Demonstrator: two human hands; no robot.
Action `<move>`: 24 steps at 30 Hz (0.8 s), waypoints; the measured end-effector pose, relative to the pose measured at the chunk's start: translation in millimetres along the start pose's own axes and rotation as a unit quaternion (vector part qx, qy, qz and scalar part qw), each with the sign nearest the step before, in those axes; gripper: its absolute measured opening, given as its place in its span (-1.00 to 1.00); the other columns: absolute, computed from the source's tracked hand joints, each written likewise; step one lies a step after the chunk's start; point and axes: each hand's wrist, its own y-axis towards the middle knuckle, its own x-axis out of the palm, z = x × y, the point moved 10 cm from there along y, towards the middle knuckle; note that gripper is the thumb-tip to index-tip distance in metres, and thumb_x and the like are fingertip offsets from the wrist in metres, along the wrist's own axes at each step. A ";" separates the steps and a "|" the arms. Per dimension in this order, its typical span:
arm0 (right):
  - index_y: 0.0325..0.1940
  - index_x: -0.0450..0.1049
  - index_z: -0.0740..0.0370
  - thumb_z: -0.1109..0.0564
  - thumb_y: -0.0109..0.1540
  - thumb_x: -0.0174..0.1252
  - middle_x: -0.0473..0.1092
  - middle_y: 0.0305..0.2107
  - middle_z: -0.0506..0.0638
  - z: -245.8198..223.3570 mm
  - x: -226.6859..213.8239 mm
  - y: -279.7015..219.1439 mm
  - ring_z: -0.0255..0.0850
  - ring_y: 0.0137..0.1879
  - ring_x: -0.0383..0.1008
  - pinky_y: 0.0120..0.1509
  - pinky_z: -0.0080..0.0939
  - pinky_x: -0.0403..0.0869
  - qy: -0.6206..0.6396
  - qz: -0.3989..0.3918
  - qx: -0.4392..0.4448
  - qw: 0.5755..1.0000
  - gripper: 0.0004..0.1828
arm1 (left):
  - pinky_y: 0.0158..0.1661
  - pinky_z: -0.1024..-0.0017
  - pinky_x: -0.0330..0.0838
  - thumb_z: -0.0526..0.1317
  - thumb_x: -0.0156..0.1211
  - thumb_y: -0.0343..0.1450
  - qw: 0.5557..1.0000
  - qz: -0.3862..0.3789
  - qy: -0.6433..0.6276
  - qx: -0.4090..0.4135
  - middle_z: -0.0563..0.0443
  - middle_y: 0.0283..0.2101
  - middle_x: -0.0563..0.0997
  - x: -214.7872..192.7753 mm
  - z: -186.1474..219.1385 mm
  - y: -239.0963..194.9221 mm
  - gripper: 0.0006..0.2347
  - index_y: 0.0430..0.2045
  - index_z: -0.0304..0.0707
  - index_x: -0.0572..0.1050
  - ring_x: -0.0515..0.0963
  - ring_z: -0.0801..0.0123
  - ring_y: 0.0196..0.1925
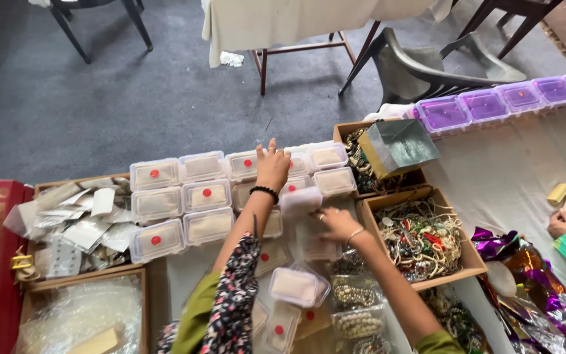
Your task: The person folds a rectangular bar of soap in a beige wrapper and places it into a small clear plastic container. They then close the container and arrange it with other identical containers on the table.
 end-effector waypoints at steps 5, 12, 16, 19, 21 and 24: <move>0.41 0.26 -0.05 -0.23 0.14 0.34 0.41 0.10 0.05 46.5 46.8 -7.5 -0.02 0.30 0.35 0.32 0.17 0.24 -0.177 -0.052 0.081 0.980 -0.19 | 0.37 -0.33 -0.25 -0.32 -0.01 0.45 0.986 -0.158 0.035 -0.039 -0.08 0.03 0.64 96.8 -4.0 17.6 -0.75 -0.06 -0.17 0.57 0.19 0.06 0.51; 0.33 0.35 -0.04 -0.09 0.01 0.43 0.51 -0.09 -0.01 17.3 10.2 -29.9 -0.04 0.15 0.44 0.23 0.14 0.30 -0.041 -0.009 0.065 0.997 -0.19 | 0.34 -0.27 -0.31 -0.34 0.10 0.38 0.975 -0.198 0.044 -0.085 -0.13 -0.03 0.63 107.4 -11.7 18.7 -0.59 0.18 -0.20 0.43 0.16 0.01 0.46; 0.02 0.62 0.10 0.09 -0.01 0.44 0.58 -0.16 0.01 14.6 -17.6 -33.9 -0.13 -0.01 0.59 0.16 -0.08 0.56 0.050 0.033 -0.046 0.997 -0.50 | 0.25 -0.08 -0.04 -0.23 0.37 0.24 0.990 -0.108 0.075 -0.047 -0.03 0.13 0.50 72.5 -2.6 22.4 -0.71 -0.17 -0.13 0.57 0.27 0.11 0.38; 0.01 0.62 0.14 0.15 0.04 0.41 0.59 -0.14 -0.02 30.0 -59.2 -30.1 -0.21 -0.04 0.61 0.10 -0.16 0.61 0.198 0.070 -0.038 0.977 -0.57 | 0.11 0.03 0.24 -0.17 0.44 0.22 0.997 -0.063 0.029 -0.035 -0.02 0.03 0.53 23.7 2.8 20.9 -0.69 -0.19 -0.12 0.57 0.43 0.11 0.24; 0.03 0.61 0.13 0.15 0.07 0.40 0.58 -0.12 -0.04 40.1 -84.8 -15.0 -0.24 -0.04 0.60 0.08 -0.19 0.61 0.292 0.077 -0.027 0.953 -0.58 | 0.00 0.09 0.39 -0.09 0.48 0.19 0.995 -0.067 -0.050 -0.050 -0.04 -0.02 0.56 -23.8 0.0 12.7 -0.61 -0.17 -0.20 0.56 0.52 0.09 0.14; 0.05 0.61 0.15 0.17 0.12 0.38 0.54 -0.09 -0.03 19.9 -142.0 30.1 -0.29 -0.01 0.56 0.11 -0.24 0.59 0.240 0.164 -0.087 0.953 -0.60 | -0.20 0.12 0.47 0.04 0.49 0.27 0.944 0.076 -0.276 -0.165 -0.13 -0.22 0.60 -124.2 -35.3 -17.9 -0.58 -0.23 -0.31 0.56 0.60 -0.02 -0.13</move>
